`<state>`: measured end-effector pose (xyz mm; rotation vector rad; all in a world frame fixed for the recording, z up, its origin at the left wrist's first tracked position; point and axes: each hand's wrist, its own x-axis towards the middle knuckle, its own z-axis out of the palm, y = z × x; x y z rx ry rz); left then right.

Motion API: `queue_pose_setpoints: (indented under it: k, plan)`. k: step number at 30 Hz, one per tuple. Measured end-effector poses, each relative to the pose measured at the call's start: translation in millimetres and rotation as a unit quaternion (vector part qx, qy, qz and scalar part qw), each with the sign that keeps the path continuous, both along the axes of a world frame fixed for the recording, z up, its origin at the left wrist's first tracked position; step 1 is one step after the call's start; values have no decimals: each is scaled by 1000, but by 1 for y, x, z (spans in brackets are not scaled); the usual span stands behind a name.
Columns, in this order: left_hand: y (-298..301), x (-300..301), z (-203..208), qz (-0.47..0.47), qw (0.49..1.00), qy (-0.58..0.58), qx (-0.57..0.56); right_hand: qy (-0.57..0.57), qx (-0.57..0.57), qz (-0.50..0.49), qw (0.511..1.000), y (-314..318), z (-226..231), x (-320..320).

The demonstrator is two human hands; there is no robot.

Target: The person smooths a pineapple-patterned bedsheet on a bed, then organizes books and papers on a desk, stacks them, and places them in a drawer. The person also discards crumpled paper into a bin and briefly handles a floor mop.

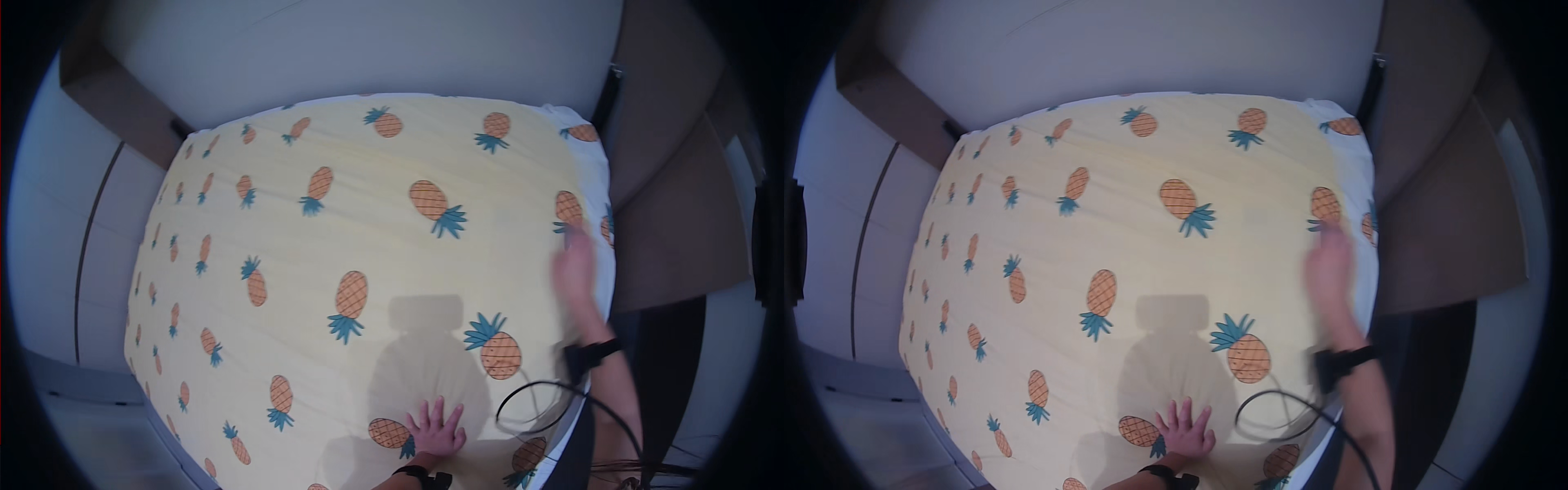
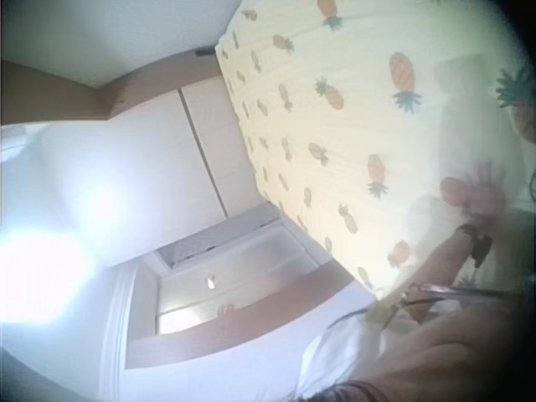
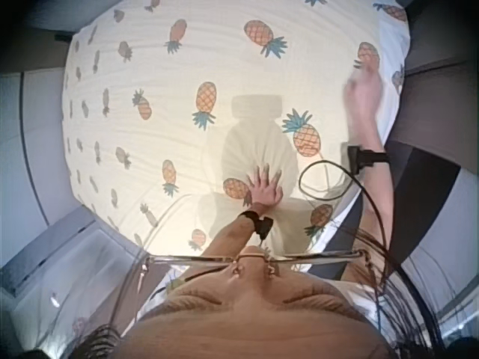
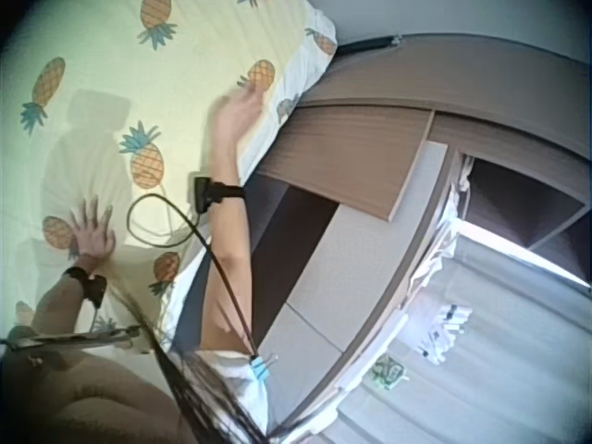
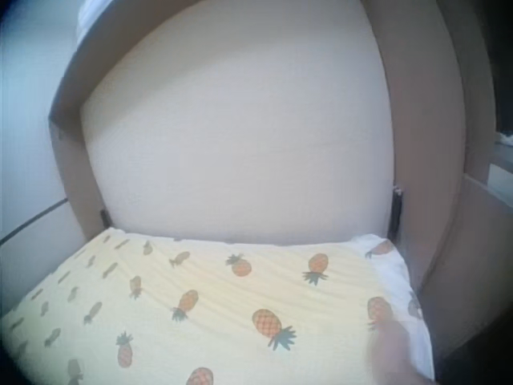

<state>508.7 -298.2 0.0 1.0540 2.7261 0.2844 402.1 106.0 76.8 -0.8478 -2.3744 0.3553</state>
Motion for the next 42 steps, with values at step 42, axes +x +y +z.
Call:
queue_pose_setpoints:
  k: [42]
  plan:
    - [10, -3, 19, 1, 1000, 15, -4, -262, -117, -126, 950, -23, -23, 73]
